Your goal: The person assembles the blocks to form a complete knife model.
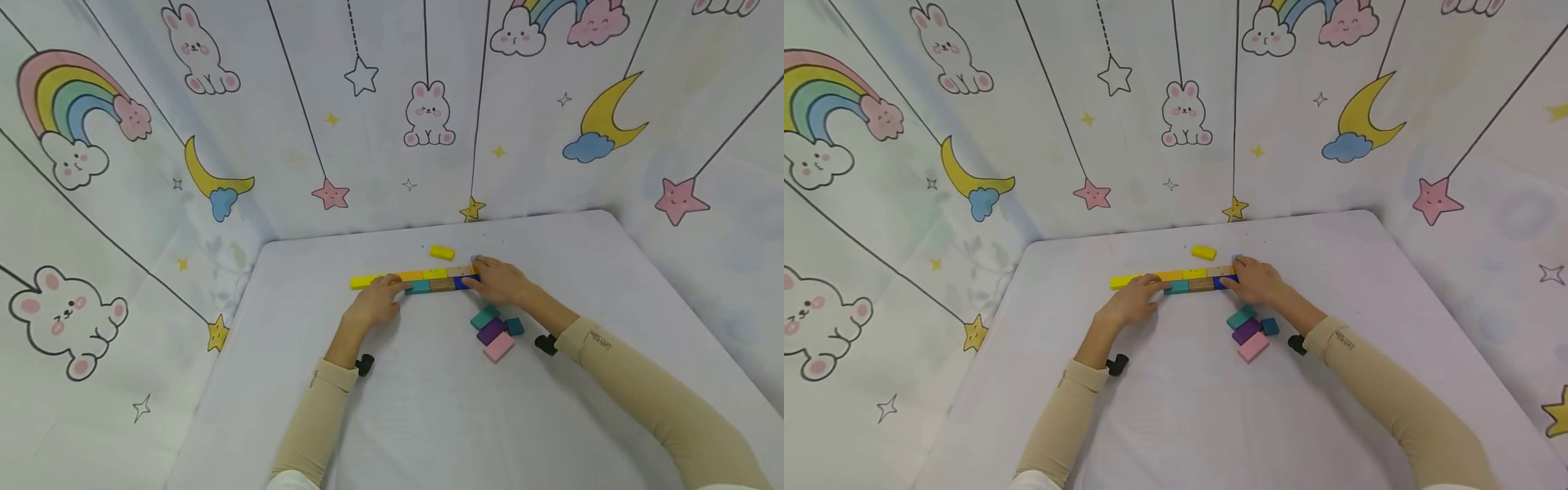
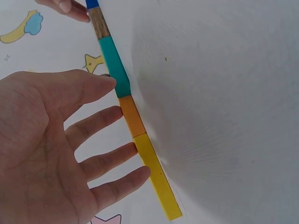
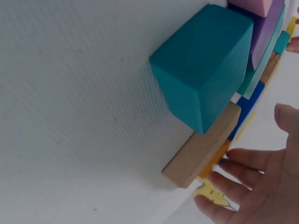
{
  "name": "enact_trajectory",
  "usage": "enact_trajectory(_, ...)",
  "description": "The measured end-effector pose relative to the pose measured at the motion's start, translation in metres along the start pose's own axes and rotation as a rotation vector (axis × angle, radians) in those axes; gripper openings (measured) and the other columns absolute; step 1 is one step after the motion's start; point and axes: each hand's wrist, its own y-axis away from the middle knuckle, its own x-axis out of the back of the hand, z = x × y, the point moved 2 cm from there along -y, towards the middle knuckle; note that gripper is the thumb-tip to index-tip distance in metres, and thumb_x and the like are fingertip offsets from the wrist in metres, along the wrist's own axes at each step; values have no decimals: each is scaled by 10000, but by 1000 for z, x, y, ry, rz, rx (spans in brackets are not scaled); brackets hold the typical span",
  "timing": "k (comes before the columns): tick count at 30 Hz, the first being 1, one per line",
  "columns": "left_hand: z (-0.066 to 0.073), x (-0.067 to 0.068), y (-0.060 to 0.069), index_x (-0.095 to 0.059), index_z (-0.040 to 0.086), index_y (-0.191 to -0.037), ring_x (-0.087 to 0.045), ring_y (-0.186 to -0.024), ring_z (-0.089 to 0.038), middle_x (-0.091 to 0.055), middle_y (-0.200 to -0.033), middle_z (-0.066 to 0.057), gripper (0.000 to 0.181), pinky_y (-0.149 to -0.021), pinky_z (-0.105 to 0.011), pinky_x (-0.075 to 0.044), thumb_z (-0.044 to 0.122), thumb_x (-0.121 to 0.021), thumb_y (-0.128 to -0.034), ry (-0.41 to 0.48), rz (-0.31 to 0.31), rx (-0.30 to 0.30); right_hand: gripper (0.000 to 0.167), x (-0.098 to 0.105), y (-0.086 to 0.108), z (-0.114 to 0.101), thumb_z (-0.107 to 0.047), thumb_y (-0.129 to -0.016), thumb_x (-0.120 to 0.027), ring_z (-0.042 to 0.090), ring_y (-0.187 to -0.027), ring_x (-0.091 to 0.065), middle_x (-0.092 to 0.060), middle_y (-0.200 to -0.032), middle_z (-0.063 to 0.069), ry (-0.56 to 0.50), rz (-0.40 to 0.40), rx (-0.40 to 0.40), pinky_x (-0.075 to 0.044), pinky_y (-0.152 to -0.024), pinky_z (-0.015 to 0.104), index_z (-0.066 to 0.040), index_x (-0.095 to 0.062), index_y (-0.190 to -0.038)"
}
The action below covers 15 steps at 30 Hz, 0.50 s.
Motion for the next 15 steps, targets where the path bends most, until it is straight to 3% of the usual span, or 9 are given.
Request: enact_trajectory(15, 1, 0, 0, -551, 246, -1526, -438, -1441, -330, -461, -1576, -62, 510, -1134, -510, -459, 129, -594, -1032, 1, 3, 9, 717, 4, -2, 6, -478, -1114, -405, 467, -1502, -328, -336, -1631, 284, -16, -37, -42, -308, -1201, 623, 69, -361, -1576)
